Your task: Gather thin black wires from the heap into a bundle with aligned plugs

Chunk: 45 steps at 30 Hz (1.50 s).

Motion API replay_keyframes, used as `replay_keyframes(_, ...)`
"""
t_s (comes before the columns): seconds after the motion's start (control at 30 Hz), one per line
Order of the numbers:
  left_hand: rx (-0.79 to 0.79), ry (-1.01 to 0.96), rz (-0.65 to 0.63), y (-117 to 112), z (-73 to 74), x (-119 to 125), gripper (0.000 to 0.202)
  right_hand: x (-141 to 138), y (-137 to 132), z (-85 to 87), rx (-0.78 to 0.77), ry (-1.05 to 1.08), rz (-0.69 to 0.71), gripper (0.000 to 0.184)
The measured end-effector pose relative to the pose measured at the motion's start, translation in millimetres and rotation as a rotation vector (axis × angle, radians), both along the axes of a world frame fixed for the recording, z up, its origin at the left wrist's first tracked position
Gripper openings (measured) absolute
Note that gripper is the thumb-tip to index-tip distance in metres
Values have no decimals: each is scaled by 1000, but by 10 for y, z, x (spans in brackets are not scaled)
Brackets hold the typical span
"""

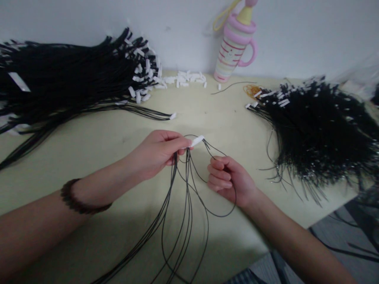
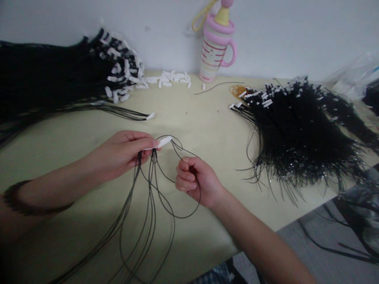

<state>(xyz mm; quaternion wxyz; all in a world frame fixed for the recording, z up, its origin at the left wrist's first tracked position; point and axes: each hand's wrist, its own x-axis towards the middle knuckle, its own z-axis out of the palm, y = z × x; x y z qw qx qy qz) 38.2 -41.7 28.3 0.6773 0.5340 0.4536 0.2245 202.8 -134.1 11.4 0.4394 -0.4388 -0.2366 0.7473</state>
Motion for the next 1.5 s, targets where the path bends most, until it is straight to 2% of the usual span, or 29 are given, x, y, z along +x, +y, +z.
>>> replay_keyframes(0.07,18,12,18,0,14,5,17,-35,-41,-8,143,-329,-51,22)
replay_keyframes(0.17,60,56,20,-22,43,10,18,-52,-112,6,519,-977,-53,20)
replay_keyframes(0.23,87,88,-8,-55,69,12,17,-41,-149,24,733,-1296,-25,18)
replay_keyframes(0.33,140,137,-60,-115,111,12,15,-17,-192,43,862,-1561,-7,19)
replay_keyframes(0.43,205,166,-106,-158,143,5,16,-4,-231,50,924,-1701,-14,17)
replay_keyframes(0.5,227,172,-134,-175,154,-3,17,-4,-255,58,983,-1745,-55,13)
replay_keyframes(0.6,247,174,-170,-197,165,-17,18,-10,-276,74,1059,-1812,-222,10)
replay_keyframes(0.7,259,170,-196,-224,183,-24,19,-14,-268,91,1101,-1758,-347,8)
replay_keyframes(0.87,212,153,-223,-251,209,-12,17,7,-202,110,1143,-1425,-252,8)
replay_keyframes(1.0,111,131,-203,-254,204,3,17,28,-166,110,1198,-1276,-193,12)
replay_keyframes(1.37,97,120,-193,-265,151,13,15,2,-167,63,1133,-1239,-215,13)
replay_keyframes(1.5,113,121,-146,-212,122,12,15,11,-161,48,1079,-1251,-205,9)
